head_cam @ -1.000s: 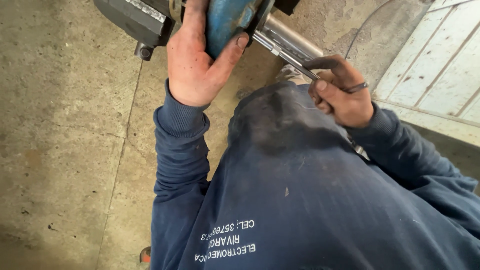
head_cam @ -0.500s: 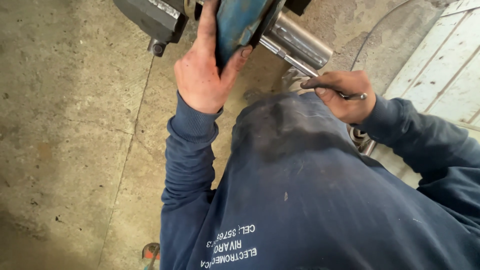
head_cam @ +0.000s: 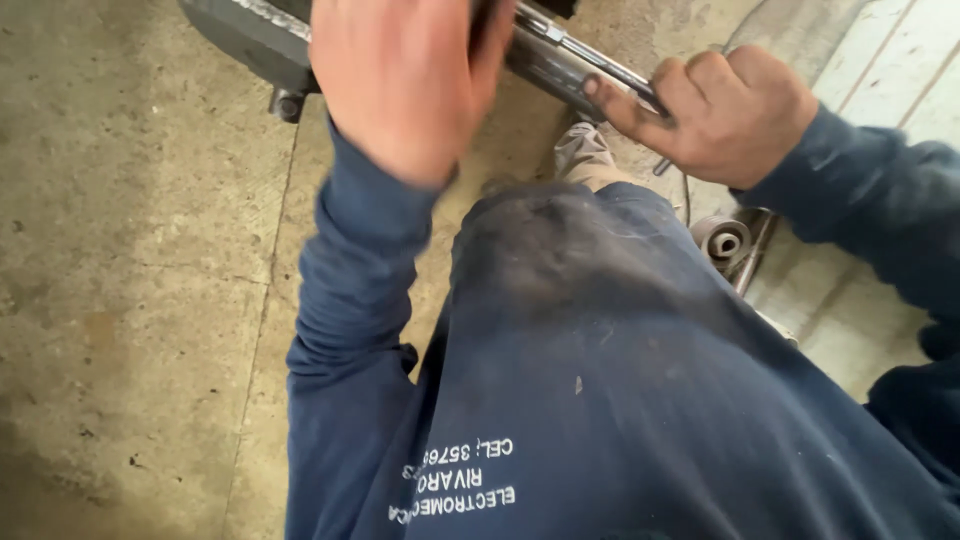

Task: The person aligns a blue circular metal component onto a vertical shaft of a motor assembly. They use a T-handle Allen wrench to tighten bolts securing the component to the shaft. The person then removes the component and holds it up for inspection.

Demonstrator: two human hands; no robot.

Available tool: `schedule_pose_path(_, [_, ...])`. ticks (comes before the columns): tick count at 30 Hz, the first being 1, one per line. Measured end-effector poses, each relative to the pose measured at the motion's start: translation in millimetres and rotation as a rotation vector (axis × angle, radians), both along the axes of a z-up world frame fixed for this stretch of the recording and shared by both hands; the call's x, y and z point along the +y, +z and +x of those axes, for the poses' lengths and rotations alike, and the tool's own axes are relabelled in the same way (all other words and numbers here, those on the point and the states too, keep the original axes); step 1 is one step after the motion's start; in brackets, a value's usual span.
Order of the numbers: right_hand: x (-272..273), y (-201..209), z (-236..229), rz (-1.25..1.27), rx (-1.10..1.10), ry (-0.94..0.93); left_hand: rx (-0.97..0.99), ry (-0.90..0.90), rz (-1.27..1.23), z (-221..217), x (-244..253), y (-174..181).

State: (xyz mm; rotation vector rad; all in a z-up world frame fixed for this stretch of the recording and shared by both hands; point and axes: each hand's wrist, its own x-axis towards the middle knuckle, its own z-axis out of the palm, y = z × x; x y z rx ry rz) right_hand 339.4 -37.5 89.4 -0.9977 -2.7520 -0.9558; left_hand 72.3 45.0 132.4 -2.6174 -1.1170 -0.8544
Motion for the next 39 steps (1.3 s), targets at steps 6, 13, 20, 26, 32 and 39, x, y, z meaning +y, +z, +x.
schedule_pose_path(6, [-11.0, -37.7, 10.9, -0.004, 0.232, -0.092, -0.099, -0.431, -0.236, 27.1, -32.4, -70.7])
schedule_pose_path(13, [-18.3, -90.5, 11.3, -0.116, 0.665, -0.202, 0.137, -0.456, -0.095, 54.5, 4.2, -108.5])
schedule_pose_path(20, [-16.0, -80.7, 15.3, -0.752, 1.572, -0.212, 0.206, -0.527, 0.051, 59.6, 20.9, -119.8])
schedule_pose_path(26, [-14.9, -86.9, 24.0, -1.154, 1.689, -0.211, 0.192, -0.515, 0.024, 63.5, 21.8, -111.8])
schedule_pose_path(32, [-9.8, -82.7, 30.0, -0.637, 1.272, -0.189, 0.205, -0.491, -0.047, 63.4, 22.6, -110.2])
schedule_pose_path(39, [-25.5, -72.8, 18.8, -1.383, 2.027, -0.214, 0.181, -0.473, -0.071, 61.7, 23.6, -107.9])
